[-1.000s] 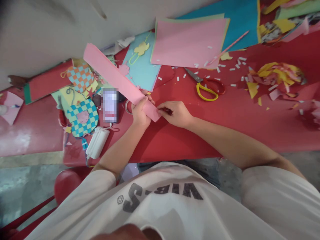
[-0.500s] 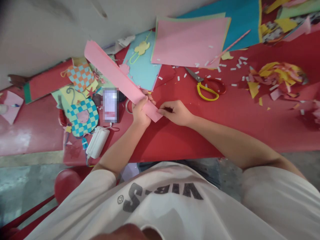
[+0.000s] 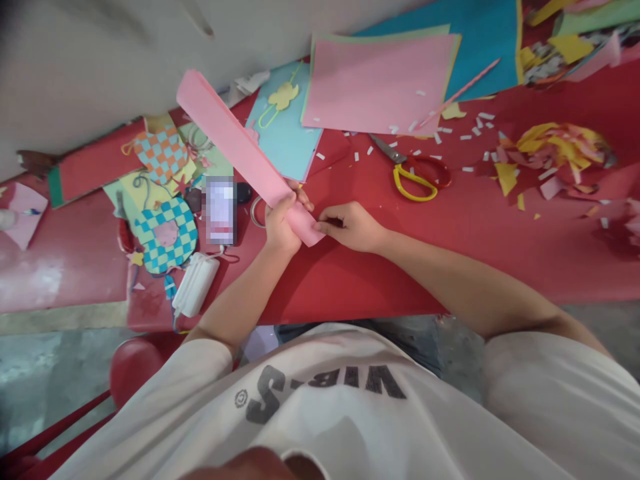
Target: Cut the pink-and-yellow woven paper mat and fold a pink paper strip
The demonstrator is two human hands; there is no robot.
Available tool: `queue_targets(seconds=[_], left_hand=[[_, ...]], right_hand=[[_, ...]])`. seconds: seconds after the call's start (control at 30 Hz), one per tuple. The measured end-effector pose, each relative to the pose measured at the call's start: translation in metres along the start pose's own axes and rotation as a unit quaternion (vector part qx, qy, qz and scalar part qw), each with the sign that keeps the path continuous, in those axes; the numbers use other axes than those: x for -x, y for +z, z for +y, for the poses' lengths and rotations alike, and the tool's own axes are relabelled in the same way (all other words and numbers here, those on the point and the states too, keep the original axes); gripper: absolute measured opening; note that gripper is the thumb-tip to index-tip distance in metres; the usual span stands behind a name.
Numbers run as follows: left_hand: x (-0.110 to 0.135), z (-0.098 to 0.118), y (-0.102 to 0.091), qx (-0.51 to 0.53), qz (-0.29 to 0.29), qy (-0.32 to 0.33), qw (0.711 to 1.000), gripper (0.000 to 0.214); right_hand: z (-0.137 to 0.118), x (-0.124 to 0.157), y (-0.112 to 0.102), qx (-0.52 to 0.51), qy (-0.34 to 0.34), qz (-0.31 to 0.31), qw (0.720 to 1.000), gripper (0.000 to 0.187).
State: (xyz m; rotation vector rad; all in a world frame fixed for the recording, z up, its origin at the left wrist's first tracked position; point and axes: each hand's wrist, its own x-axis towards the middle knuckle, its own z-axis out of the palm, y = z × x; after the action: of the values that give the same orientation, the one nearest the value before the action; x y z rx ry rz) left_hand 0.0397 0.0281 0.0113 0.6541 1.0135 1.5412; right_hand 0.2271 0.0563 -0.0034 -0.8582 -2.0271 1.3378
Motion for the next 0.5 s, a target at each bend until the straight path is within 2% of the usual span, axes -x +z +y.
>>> queue_targets(seconds=[0.2, 0.5], left_hand=[[-0.0016, -0.0031, -0.0008, 0.013, -0.022, 0.002, 1.0, 0.024], [-0.0036, -0.0047, -0.0011, 0.016, -0.011, -0.013, 1.0, 0.025]], right_hand=[[0.0005, 0.0009, 0.0021, 0.052, -0.02, 0.007, 0.998, 0.042], [-0.0002, 0.0011, 0.0017, 0.058, -0.008, 0.011, 0.998, 0.036]])
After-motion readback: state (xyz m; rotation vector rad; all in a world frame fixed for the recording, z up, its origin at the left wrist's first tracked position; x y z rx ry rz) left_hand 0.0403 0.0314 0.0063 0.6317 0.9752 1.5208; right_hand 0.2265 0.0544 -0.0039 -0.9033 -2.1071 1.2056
